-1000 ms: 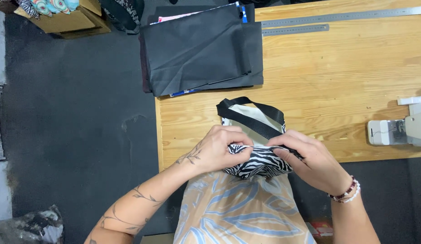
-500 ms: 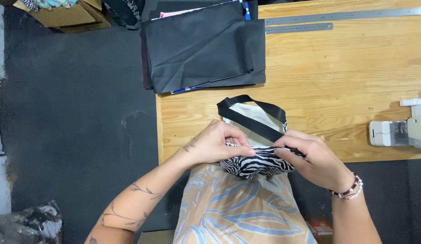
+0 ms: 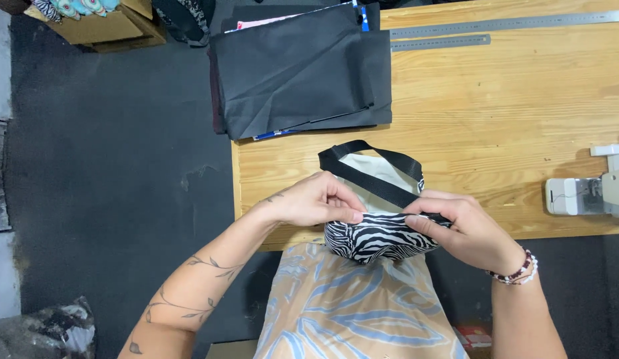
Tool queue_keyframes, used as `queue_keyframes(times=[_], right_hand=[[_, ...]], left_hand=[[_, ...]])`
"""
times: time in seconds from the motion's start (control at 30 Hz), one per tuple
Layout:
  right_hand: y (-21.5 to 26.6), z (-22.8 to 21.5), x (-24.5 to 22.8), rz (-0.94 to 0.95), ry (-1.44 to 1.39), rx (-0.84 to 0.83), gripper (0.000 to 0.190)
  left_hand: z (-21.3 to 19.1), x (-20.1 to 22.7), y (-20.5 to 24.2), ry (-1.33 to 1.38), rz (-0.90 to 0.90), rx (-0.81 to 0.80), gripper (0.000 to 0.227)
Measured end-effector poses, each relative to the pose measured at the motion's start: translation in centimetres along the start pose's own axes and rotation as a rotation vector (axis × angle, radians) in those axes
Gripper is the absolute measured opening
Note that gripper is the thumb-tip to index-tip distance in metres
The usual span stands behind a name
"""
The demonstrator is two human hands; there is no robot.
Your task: The person is sewing a zebra-print bag with black handles. They align the handles to the bag's opening, pin them in place, and use a sewing machine to stitch the fabric. The person also uses scissors to trim excess threads from the handles.
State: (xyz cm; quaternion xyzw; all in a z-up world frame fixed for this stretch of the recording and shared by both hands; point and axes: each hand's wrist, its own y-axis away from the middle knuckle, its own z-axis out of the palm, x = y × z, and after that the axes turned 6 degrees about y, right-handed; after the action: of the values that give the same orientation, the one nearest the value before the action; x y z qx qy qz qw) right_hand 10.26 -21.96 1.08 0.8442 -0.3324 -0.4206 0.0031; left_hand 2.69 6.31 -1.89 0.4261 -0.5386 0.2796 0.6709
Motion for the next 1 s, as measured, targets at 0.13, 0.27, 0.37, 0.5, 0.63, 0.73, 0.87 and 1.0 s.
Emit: queue_keyframes(times=[0.13, 0.27, 0.37, 0.5, 0.63, 0.73, 0.87, 1.0], right_hand=[[0.3, -0.1, 0.8, 0.015, 0.013, 0.013, 0.023], [0.6, -0.1, 1.4, 0.012, 0.036, 0.037, 0.021], [0.6, -0.2, 1.3, 0.021, 0.040, 0.041, 0.020], [0.6, -0.2, 1.1, 0.020, 0.048, 0.044, 0.020], [0.6, -0.1, 1.2, 0.009, 0.047, 0.039, 0.020], [0.6, 0.1, 1.3, 0.005, 0.055, 0.051, 0.020], [0.5, 0.1, 1.1, 0.011, 0.043, 0.051, 0.020], [0.5, 0.1, 1.1, 0.024, 0.028, 0.039, 0.020]], left_hand=[[-0.1, 1.5, 0.5, -0.151, -0.067, 0.017, 0.018], [0.1, 0.9, 0.9, -0.196, 0.006, 0.052, 0.026], [0.3, 1.2, 1.0, -0.206, -0.030, 0.127, 0.025], [0.5, 1.6, 1.2, -0.173, -0.090, 0.172, 0.024], [0.5, 1.9, 1.2, -0.176, -0.127, 0.144, 0.024], [0.4, 1.0, 1.0, -0.149, -0.067, 0.082, 0.023], [0.6, 0.2, 0.8, 0.000, -0.067, 0.038, 0.023], [1.0, 0.5, 0.8, 0.011, -0.095, 0.057, 0.027]])
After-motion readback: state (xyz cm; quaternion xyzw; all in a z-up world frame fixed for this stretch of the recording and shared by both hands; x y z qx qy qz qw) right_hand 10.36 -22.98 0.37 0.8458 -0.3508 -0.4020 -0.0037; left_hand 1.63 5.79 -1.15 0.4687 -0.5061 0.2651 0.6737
